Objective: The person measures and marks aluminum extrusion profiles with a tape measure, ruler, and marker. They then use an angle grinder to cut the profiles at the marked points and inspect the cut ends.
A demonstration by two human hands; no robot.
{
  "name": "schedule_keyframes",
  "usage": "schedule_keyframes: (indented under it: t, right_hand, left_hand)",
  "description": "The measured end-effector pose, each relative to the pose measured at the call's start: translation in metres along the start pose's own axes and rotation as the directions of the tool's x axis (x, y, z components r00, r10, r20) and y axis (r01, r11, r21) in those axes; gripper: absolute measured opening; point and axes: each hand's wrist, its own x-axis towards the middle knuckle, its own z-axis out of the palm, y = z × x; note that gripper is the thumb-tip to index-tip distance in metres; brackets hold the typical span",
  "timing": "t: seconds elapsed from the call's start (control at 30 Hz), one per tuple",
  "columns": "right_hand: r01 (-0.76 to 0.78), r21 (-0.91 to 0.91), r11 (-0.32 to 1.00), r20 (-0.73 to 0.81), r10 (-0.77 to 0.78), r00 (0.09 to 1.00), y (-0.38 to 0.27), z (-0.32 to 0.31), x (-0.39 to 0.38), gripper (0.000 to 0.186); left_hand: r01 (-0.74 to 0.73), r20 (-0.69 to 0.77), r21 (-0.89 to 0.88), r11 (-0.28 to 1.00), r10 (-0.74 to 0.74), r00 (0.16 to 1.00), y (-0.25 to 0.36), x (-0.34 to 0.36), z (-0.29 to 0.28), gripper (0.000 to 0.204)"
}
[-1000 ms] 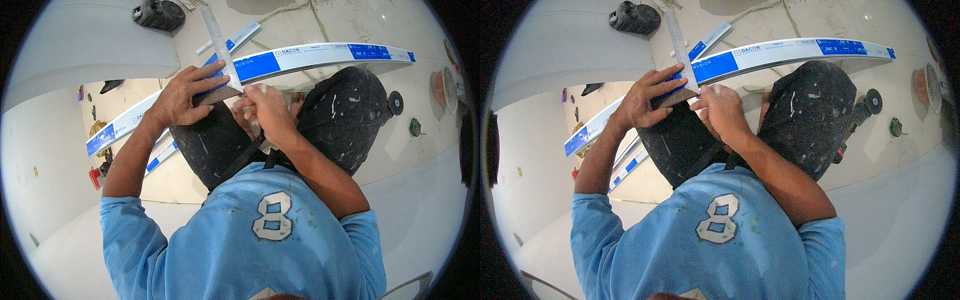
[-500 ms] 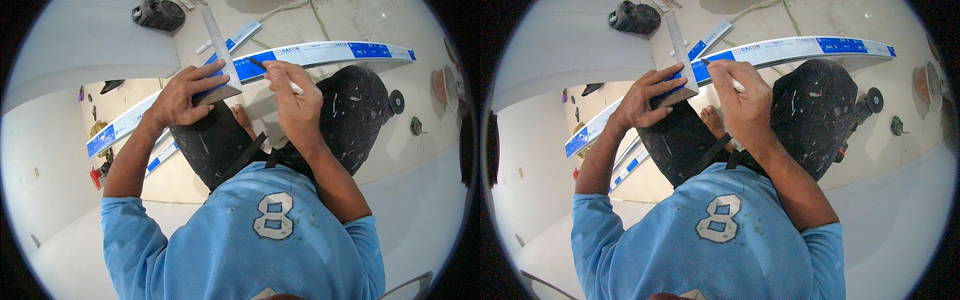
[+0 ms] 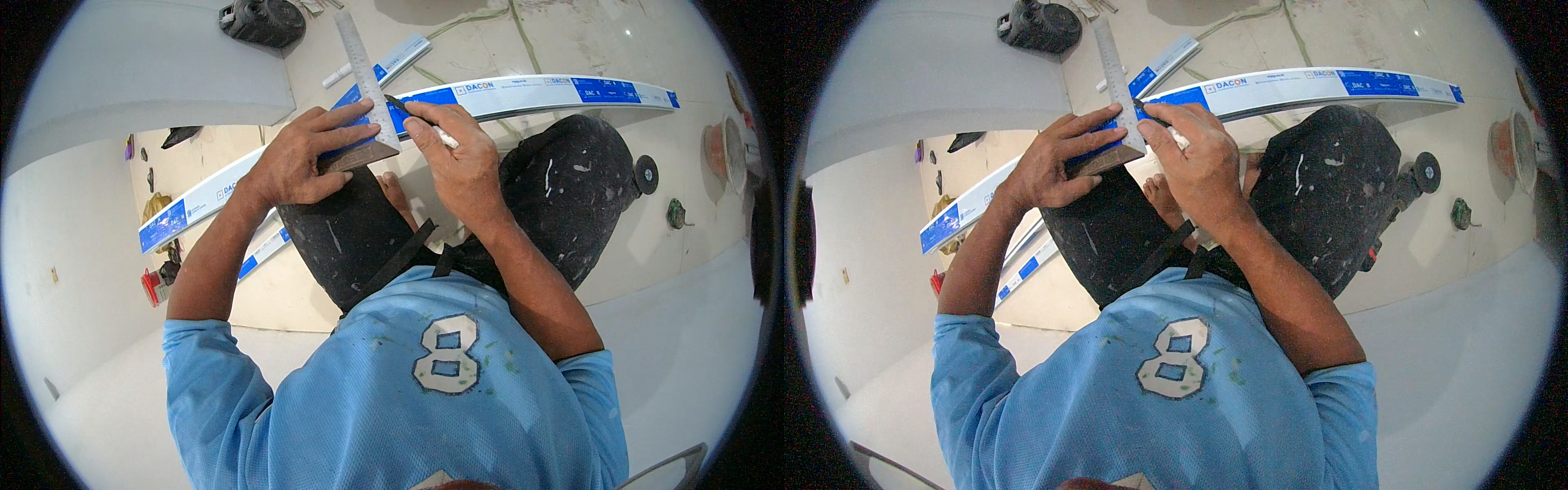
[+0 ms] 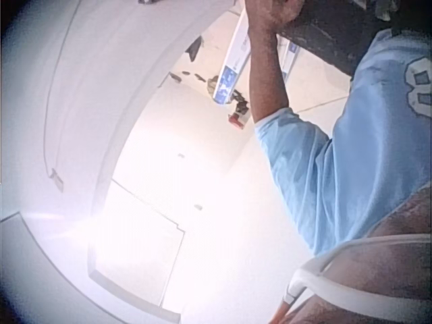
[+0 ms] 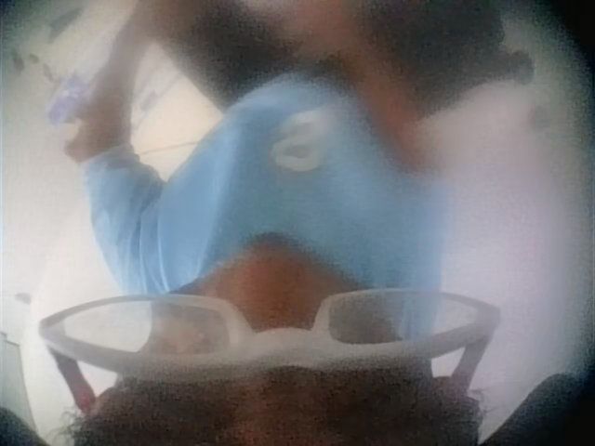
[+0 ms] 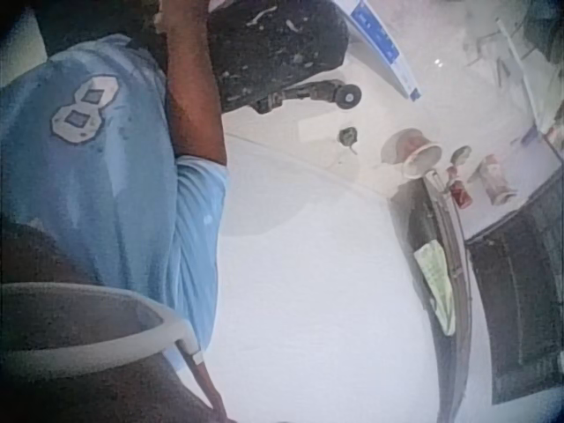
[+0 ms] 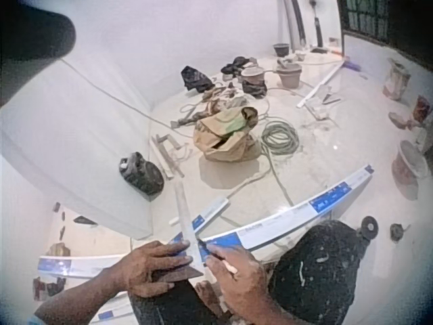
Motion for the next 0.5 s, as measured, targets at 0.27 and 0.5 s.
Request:
schedule_keyframes:
  t: [0.27, 0.5]
  right_hand:
    - [0.038, -0.037, 0.999, -0.015, -0.038, 0.999, 0.0054, 0.0049, 0.0013, 0.031]
    - [0.022, -0.071, 0.997, 0.030, -0.019, 0.999, 0.0018, 0.0010, 0.0002, 0.031]
  left_hand:
    - [-0.009, -0.006, 0.020, 1.000, 0.009, 1.000, -0.0011, 0.0008, 0.0016, 0.085]
    - [-0.001, -0.002, 0.020, 1.000, 0.001, 1.000, -0.0003, 0.0007, 0.0009, 0.085]
